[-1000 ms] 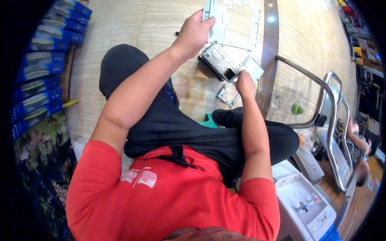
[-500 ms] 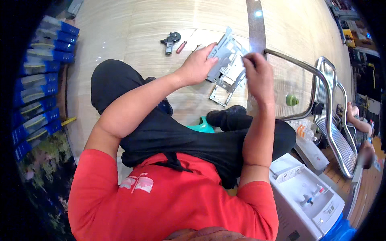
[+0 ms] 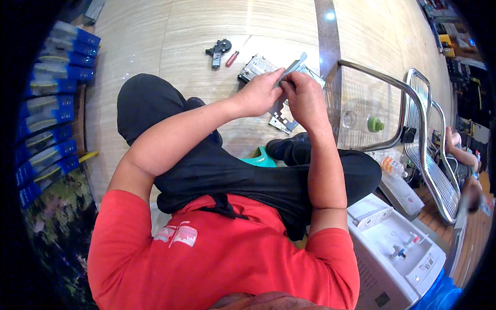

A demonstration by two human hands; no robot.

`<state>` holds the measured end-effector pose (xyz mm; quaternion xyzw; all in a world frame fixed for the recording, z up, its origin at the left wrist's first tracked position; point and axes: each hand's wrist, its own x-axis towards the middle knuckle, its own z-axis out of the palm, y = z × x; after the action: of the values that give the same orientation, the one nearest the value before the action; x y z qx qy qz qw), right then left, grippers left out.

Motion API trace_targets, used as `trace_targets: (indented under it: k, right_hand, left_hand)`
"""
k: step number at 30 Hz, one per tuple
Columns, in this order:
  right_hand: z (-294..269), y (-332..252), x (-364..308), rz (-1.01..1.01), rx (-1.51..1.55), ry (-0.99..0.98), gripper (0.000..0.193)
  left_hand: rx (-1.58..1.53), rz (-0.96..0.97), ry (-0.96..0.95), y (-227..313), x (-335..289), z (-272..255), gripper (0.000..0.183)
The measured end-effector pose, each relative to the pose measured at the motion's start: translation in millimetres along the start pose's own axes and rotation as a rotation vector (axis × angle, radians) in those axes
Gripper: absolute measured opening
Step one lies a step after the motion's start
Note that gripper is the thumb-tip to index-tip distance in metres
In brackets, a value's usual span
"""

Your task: The person assembles components of a metal bracket assembly by hand, fitting metal plates and a small plastic piece together while sitting on the floor.

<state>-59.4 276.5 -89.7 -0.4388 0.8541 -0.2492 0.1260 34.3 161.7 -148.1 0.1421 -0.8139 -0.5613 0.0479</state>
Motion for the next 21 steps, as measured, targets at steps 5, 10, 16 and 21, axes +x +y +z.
trace_targets:
  k: [5,10,16,21]
  right_hand:
    - [2.4,-5.5,-1.0,0.005,-0.095,-0.021,0.016]
    - [6.5,-7.4,-3.0,-0.004,-0.132,-0.011,0.016]
    - [5.3,-0.4,-0.6,0.093,0.122,-0.003,0.016]
    - [-1.9,-1.4,0.3,0.149,0.168,-0.006,0.018]
  left_hand:
    - [0.021,0.024,0.013,1.2,-3.5,-0.6,0.052]
    - [0.007,0.101,0.098,-6.2,-5.0,4.0,0.044]
    - [-0.015,0.003,-0.030,0.3,-3.0,-2.8,0.051]
    - [0.001,0.044,-0.026,-5.5,-3.6,1.9,0.042]
